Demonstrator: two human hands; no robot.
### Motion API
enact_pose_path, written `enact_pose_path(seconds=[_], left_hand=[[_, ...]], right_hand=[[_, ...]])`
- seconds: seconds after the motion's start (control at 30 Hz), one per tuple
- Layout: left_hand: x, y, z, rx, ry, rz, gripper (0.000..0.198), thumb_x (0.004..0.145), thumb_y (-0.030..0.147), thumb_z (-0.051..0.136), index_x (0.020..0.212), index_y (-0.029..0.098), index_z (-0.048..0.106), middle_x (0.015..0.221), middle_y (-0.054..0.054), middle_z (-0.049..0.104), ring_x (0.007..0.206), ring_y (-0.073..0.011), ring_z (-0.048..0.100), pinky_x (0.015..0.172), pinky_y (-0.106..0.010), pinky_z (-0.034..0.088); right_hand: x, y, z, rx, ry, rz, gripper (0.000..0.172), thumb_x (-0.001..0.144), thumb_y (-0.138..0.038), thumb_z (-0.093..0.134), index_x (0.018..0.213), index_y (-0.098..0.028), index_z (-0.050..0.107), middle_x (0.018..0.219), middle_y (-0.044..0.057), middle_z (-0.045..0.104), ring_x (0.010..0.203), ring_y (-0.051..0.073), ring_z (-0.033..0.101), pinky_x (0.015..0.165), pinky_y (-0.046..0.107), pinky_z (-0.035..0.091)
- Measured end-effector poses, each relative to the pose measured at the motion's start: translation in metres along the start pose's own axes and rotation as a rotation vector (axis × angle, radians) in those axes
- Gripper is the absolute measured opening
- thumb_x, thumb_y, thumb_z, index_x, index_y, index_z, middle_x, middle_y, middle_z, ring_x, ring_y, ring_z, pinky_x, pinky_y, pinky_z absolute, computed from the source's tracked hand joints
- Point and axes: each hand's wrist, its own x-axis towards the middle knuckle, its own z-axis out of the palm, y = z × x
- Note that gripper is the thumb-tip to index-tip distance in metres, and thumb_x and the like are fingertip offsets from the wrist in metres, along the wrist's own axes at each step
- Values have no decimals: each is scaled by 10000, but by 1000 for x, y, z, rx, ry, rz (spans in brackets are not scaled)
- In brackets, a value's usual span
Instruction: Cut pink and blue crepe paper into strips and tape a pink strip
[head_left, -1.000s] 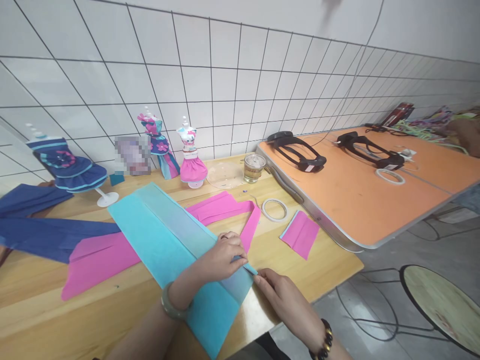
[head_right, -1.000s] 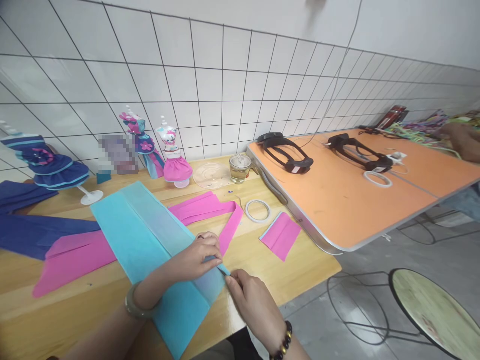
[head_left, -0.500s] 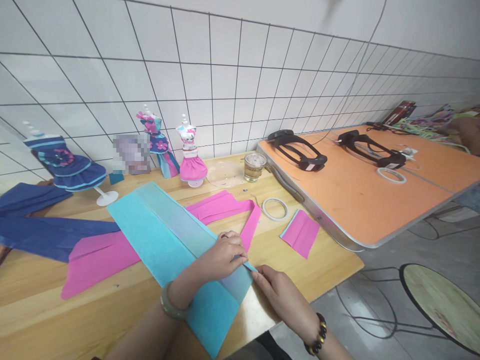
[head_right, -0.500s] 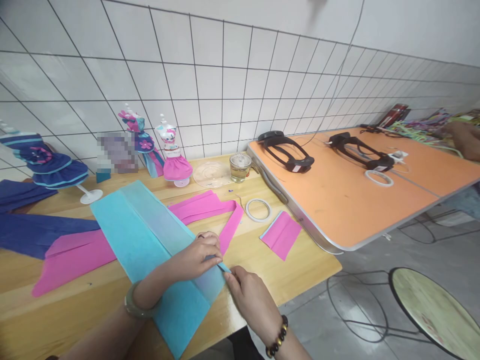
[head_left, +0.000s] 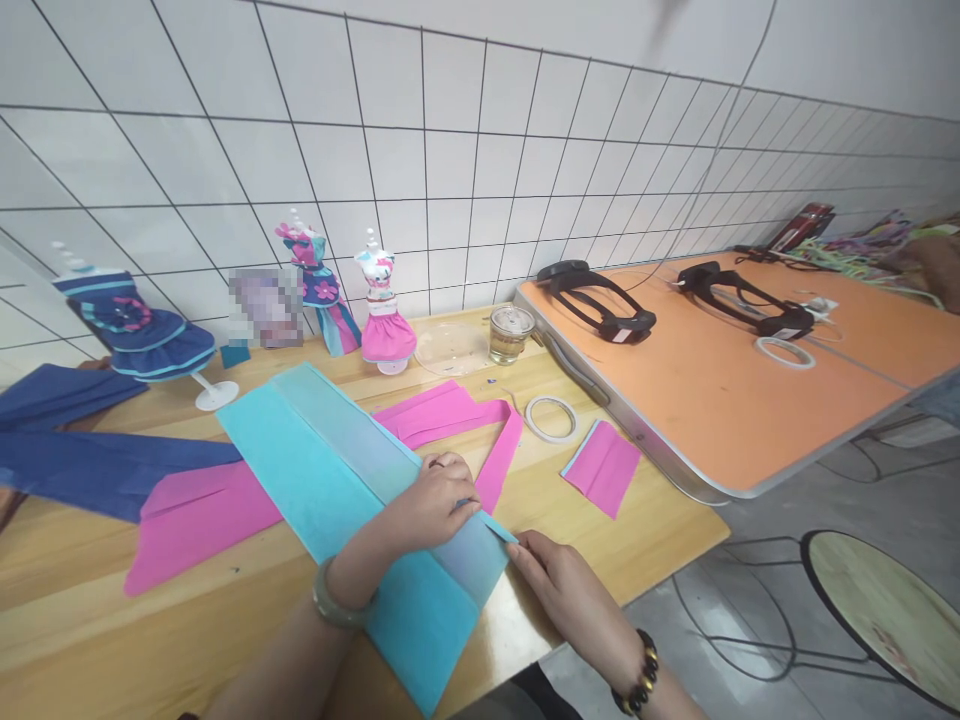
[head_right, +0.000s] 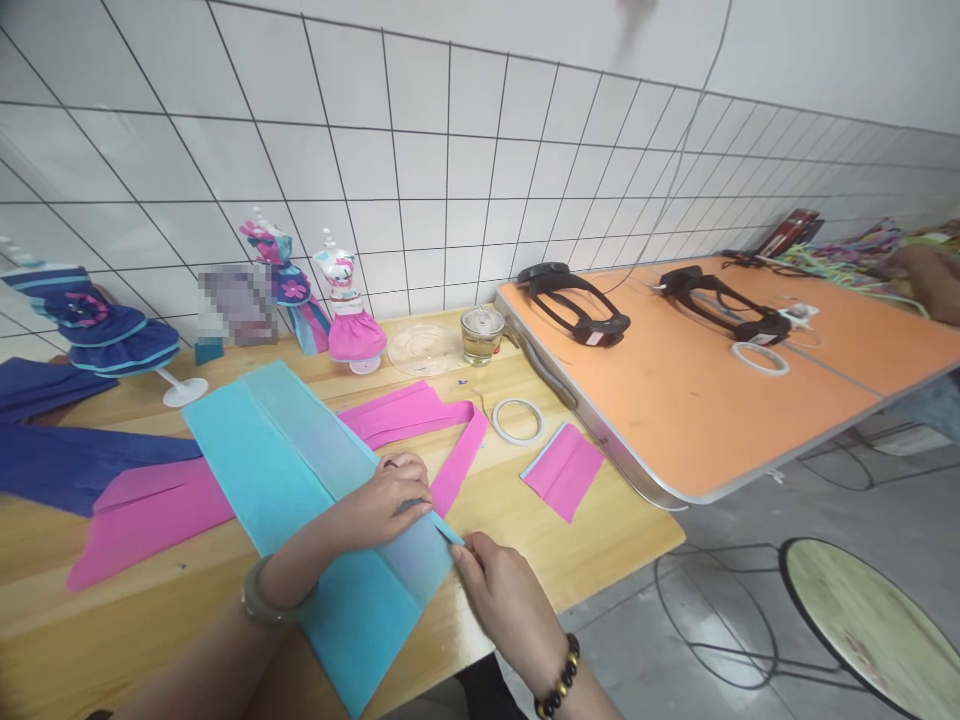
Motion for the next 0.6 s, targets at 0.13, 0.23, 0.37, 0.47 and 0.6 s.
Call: enact_pose_path(seconds=[0.13, 0.23, 0.37, 0.47, 0.6], left_hand=[[0, -1, -4, 11, -11, -15, 268, 880, 284, 417, 701, 184, 590, 787, -9, 552, 896, -171, 437, 834, -348, 283], [1, 1, -5, 1, -10, -12, 272, 886, 292, 408, 722, 187, 598, 787, -11, 554, 899, -170, 440, 837, -346, 285], [1, 1, -5, -8, -9, -6, 269, 887, 303, 409, 744, 193, 608, 792, -11, 552, 904, -173, 440, 834, -342, 289], [0, 1, -4, -9, -2, 1, 267, 888, 299, 408, 751, 194, 611, 797, -13, 548, 910, -175, 435, 835, -339, 288], [0, 1, -3, -16, -2, -9, 251, 882, 292, 426, 739, 193, 607, 780, -7, 544, 906, -169, 436, 838, -328, 287]], right_hand=[[-1, -2, -1, 27, -2, -7, 342, 905, -432, 294, 733, -208, 488, 656, -5, 578, 647, 156, 549, 586, 236, 338], [0, -4, -2, 32, -7, -4, 339, 902, -429, 302, 751, -204, 505, 662, -1, 586, 648, 159, 555, 588, 239, 343], [2, -8, -3, 27, -8, -7, 346, 903, -437, 296, 768, -204, 513, 674, 7, 599, 665, 168, 571, 599, 244, 354], [5, -9, -3, 17, -10, -2, 354, 900, -444, 296, 757, -204, 513, 680, 14, 606, 670, 172, 576, 608, 245, 362], [8, -9, -1, 35, -11, -9, 359, 901, -444, 296, 771, -201, 525, 695, 16, 615, 670, 169, 574, 619, 243, 368]])
